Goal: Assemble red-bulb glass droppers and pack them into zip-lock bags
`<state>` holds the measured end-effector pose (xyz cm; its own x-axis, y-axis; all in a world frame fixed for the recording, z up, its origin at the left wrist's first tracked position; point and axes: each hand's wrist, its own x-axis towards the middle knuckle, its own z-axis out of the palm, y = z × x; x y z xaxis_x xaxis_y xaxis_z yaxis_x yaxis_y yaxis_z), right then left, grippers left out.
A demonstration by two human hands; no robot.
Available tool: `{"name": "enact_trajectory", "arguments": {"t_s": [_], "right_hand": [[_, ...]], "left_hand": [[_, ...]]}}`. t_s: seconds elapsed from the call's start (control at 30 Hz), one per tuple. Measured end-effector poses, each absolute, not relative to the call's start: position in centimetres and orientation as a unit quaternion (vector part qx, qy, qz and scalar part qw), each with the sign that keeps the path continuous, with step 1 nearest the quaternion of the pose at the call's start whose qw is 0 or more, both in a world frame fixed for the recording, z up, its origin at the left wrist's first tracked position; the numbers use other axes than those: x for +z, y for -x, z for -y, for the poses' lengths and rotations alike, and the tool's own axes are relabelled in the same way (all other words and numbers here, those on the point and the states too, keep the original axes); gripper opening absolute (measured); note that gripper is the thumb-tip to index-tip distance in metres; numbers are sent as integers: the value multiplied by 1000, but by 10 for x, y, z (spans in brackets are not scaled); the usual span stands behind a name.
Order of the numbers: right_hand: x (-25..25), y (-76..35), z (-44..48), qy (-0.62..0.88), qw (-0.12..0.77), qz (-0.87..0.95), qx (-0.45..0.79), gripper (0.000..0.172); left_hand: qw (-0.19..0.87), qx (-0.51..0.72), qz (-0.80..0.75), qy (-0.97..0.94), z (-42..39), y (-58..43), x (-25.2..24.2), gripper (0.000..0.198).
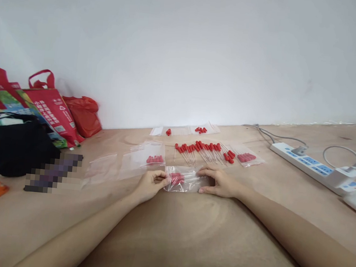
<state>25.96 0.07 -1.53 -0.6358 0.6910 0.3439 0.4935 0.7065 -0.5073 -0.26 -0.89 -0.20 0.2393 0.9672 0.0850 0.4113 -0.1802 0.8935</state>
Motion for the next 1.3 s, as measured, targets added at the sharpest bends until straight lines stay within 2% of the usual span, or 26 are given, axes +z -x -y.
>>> {"name": "enact_trajectory", "arguments": {"t_s": [0.2,0.33,0.5,0.67,0.93,1.17,1.3], "right_hand": [[-15,-259,0,340,261,884,185,56],[-16,-259,-1,339,263,884,184,56],[-17,-260,-1,332,267,886,183,56],[-17,-260,-1,330,266,888,177,55],[-15,-260,-1,328,266,888,184,54],[-17,-260,-1,337,262,886,183,57],[-19,-260,-2,341,259,885,186,59]], "left_hand": [[315,336,-500,-733,11,0,4,18],[338,349,-504,-714,8,0,0,12],[374,351,-495,-701,9,0,-5,16],[358,334,-492,-720,12,1,-4,22],[310,302,-531,-729,6,-3,-6,20],[344,344,-504,-714,-9,-6,-12,22],[333,323,-509,-725,-8,-10,-9,19]]}}
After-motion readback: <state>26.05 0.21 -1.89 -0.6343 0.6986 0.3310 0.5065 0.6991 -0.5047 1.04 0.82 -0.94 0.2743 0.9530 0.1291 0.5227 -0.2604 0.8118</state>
